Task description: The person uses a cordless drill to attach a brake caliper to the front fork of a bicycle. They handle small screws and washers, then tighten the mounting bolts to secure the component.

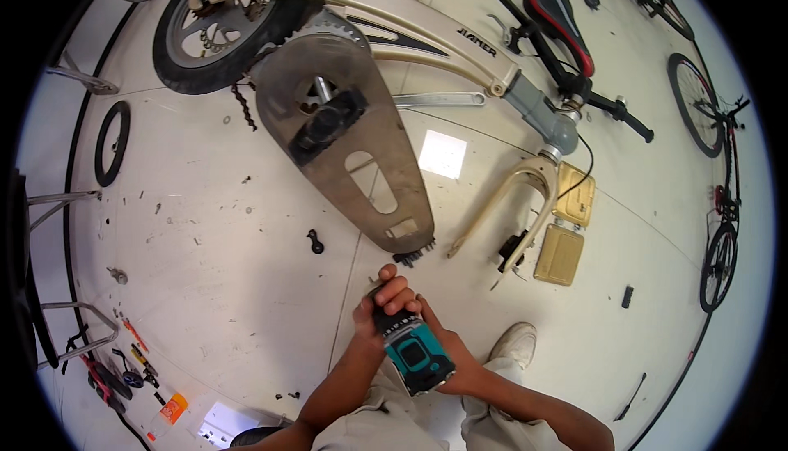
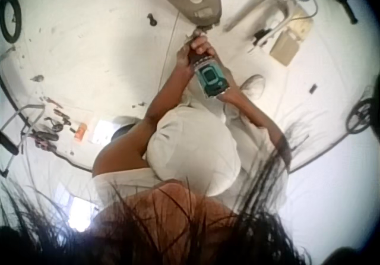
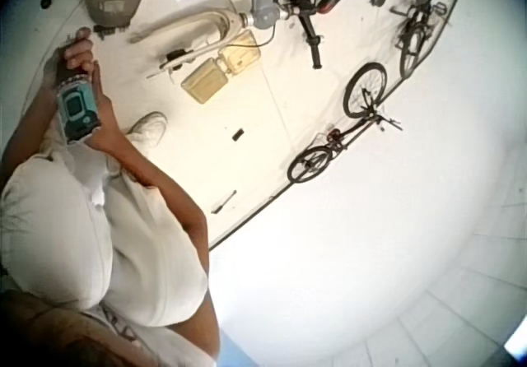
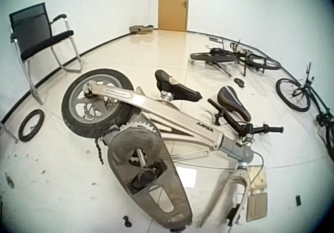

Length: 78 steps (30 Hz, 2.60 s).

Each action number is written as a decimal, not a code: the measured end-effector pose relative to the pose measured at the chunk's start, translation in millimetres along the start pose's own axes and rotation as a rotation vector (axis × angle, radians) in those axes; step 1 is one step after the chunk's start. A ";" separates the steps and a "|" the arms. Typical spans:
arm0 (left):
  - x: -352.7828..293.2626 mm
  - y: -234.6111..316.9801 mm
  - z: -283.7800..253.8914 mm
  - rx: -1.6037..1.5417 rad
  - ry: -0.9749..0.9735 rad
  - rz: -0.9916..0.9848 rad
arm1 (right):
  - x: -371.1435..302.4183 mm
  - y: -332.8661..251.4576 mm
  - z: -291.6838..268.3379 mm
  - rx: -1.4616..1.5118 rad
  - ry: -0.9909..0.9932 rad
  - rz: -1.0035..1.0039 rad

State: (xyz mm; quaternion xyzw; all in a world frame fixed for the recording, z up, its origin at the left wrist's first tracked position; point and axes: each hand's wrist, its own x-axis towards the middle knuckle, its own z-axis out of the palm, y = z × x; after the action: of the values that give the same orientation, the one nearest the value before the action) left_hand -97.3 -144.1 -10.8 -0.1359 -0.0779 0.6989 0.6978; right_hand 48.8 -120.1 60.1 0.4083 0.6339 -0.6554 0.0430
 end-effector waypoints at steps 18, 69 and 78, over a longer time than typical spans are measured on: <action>-41.3 27.5 29.7 0.457 0.627 -0.040 | 5.0 3.2 -1.0 -0.852 0.115 -0.312; 6.1 35.9 -33.8 2.559 0.331 0.343 | -30.9 48.5 21.5 -1.066 0.276 -0.010; 15.4 16.5 -37.6 2.592 0.502 0.502 | -25.8 69.3 17.7 -1.063 0.286 -0.108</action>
State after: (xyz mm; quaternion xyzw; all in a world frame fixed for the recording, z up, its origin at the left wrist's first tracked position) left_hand -101.6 -132.1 -52.7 0.4839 0.7909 0.3328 0.1717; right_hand 97.2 -160.7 17.8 0.3822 0.8970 -0.1845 0.1231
